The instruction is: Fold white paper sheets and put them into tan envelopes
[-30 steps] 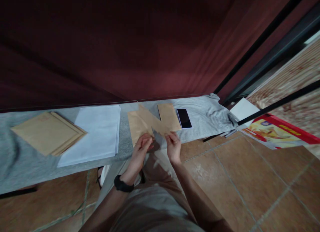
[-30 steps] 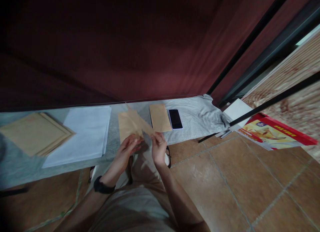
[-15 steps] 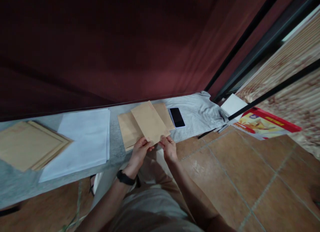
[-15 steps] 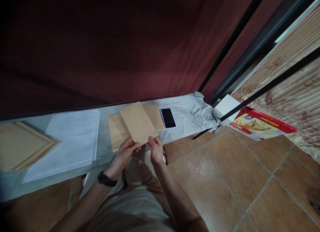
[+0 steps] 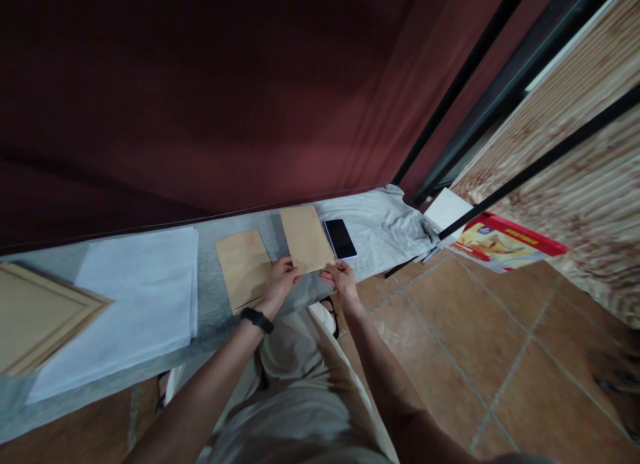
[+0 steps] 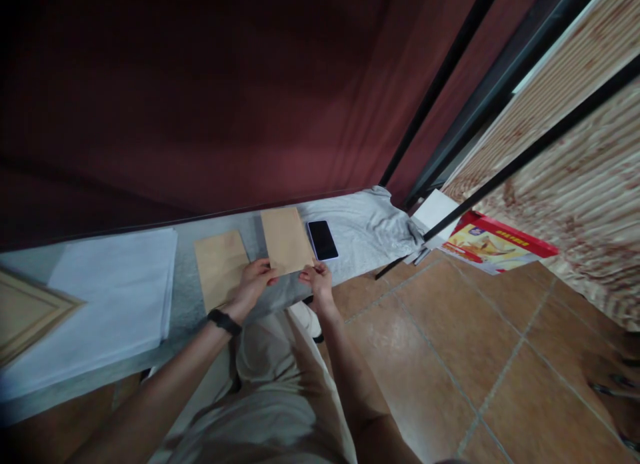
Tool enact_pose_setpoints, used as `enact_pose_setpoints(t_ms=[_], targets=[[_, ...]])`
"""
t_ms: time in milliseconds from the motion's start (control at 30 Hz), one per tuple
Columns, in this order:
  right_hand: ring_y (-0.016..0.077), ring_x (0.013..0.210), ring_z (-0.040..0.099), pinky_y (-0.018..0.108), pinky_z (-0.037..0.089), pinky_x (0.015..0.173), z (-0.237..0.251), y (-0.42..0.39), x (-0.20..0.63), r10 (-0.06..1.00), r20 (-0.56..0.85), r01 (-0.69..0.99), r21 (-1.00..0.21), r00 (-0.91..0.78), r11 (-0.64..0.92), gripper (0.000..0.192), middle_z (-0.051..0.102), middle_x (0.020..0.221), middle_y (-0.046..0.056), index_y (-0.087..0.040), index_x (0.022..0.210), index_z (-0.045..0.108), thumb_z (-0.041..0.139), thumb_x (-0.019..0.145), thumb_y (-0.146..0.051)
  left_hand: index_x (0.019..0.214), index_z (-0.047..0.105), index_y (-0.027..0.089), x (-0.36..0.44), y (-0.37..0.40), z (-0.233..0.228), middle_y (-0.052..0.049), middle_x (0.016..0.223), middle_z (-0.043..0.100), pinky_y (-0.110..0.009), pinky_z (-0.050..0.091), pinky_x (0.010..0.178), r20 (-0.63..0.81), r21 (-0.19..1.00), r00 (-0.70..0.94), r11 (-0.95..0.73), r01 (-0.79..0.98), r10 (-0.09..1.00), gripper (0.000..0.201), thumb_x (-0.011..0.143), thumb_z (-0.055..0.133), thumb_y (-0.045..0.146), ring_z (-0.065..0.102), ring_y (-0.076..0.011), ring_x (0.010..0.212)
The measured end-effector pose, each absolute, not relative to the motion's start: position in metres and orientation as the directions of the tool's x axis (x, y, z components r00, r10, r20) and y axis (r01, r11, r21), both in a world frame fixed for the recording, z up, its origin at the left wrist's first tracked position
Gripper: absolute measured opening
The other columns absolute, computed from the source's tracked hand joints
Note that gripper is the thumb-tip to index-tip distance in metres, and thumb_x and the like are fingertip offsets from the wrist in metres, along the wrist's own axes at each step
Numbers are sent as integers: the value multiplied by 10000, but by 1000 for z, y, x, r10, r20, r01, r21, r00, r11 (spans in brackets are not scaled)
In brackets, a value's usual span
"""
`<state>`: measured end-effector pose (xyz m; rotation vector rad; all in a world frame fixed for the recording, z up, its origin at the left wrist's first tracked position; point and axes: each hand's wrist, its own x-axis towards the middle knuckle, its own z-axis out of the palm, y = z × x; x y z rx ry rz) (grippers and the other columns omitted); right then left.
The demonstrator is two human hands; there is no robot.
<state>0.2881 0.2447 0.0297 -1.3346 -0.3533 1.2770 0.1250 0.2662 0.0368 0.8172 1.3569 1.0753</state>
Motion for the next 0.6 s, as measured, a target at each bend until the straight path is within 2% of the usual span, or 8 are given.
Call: enact_pose_setpoints(t_ms=[167,233,300,367,400,467,533,600], targets=[[122,495,632,231,566,518,23,248,290,812,-416,-437,-871,410,-226,418,705,680,-49,-204,1100,520,701,723,-213,851,623,176,134,277,26,32,614,633,-222,439,514,-338,940,-117,328,-95,934,291,600,766,209,582,-111,497],[117,524,632,237,570,548,18,243,289,830,-353,-351,-913,432,-205,460,713,758,-39,-199,1213,497,642,778,-220,860,614,181,136,279,22,37,627,635,-218,457,527,-339,940,-121,331,-77,933,278,619,750,210,590,-106,505],[125,589,651,254,578,601,14,235,289,870,-233,-149,-971,434,-186,465,711,832,-18,-189,1289,498,582,834,-223,867,612,181,136,281,19,46,615,626,-216,460,520,-346,938,-123,342,-48,930,268,633,738,209,587,-106,493],[154,726,686,285,586,707,13,227,290,916,-66,164,-976,395,-141,440,712,922,27,-170,1319,534,536,881,-211,879,613,178,136,282,15,54,595,613,-214,459,509,-350,936,-123,352,-9,929,258,650,727,208,586,-110,484],[174,819,696,302,581,774,14,224,290,934,18,333,-937,356,-109,433,711,984,57,-160,1330,552,517,900,-197,888,614,177,136,282,13,56,592,611,-213,460,507,-350,935,-121,354,13,929,252,662,719,207,590,-112,487],[208,978,683,323,552,879,18,219,290,956,128,619,-782,263,-65,441,689,1112,109,-147,1364,569,487,931,-170,912,617,173,136,283,9,53,602,613,-210,466,506,-346,933,-117,354,60,931,235,693,697,202,603,-117,499],[220,1021,671,317,535,898,22,216,288,973,133,788,-612,191,-71,452,661,1178,136,-145,1398,564,462,958,-157,934,620,170,137,283,6,45,623,621,-208,467,501,-342,929,-112,354,110,933,220,722,675,190,611,-118,503],[218,996,671,302,534,871,25,215,284,984,93,870,-485,152,-88,460,651,1189,144,-141,1425,549,455,975,-161,951,622,166,137,284,4,36,642,629,-205,464,495,-339,921,-109,353,163,934,209,746,662,180,615,-116,499]])
